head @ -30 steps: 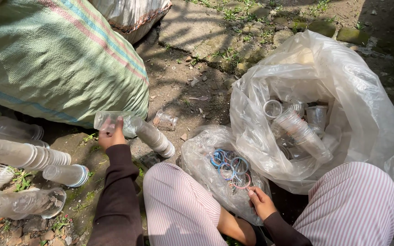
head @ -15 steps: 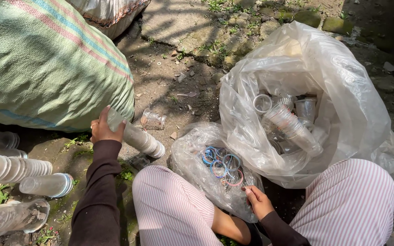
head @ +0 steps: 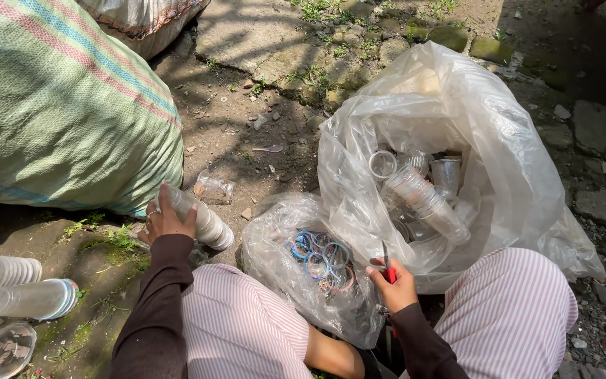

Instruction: Cutting the rims off plastic cups and sorting the components into bags for recycling

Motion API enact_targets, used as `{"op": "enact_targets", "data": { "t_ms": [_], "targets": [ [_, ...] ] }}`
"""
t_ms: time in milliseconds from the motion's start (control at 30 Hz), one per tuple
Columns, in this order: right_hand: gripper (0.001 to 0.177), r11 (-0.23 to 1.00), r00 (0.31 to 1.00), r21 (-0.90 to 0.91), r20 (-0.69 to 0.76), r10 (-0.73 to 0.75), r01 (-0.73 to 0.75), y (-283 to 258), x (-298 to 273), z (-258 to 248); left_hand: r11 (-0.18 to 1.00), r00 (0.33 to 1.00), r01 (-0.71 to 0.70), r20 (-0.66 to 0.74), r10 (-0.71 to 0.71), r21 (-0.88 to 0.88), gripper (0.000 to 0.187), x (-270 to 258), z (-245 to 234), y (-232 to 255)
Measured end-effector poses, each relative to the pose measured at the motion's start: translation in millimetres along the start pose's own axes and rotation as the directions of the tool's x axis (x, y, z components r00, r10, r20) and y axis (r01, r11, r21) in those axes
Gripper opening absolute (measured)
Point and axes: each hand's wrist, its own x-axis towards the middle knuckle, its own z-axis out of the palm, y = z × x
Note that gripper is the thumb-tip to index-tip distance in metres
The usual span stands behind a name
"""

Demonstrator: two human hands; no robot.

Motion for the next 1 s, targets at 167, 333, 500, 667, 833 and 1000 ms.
{"op": "enact_targets", "data": {
  "t_ms": [167, 333, 500, 667, 833, 1000],
  "targets": [
    [0.029, 0.992, 0.900, -0.101, -0.435, 0.020, -0.071, 23, 130, -84, 0.999, 0.998, -0.012, -0.066, 0.009, -0.049, 0.098, -12, -1, -8],
    [0.080, 0.839, 0.807, -0.400, -0.585, 0.077, -0.370, -6, 154, -140, 0.988, 0.934, -0.137, -0.342, 0.105, -0.071, 0.097, -34, -8, -10],
    [0.081, 0.677, 0.893, -0.611, -0.421, 0.160, -0.410, 74, 189, -174, 0.895, 0.871, -0.363, -0.436, 0.228, -0.258, 0.081, -108, -4, 16],
    [0.052, 0.906, 0.930, -0.329, -0.333, 0.153, -0.266, 7, 138, -127, 0.767, 0.876, -0.456, -0.379, 0.297, -0.451, 0.067, -179, 58, 46],
    [0.042, 0.903, 0.909, 0.387, -0.284, 0.307, -0.184, -23, 70, -68, 0.581, 0.955, -0.173, 0.008, 0.296, -0.795, 0.034, -250, 100, 138],
    [0.027, 0.728, 0.963, 0.636, 0.108, 0.245, -0.257, 21, -29, -19, 0.283, 0.750, 0.330, 0.432, 0.501, -0.901, 0.083, -276, 165, 228]
  ]
}}
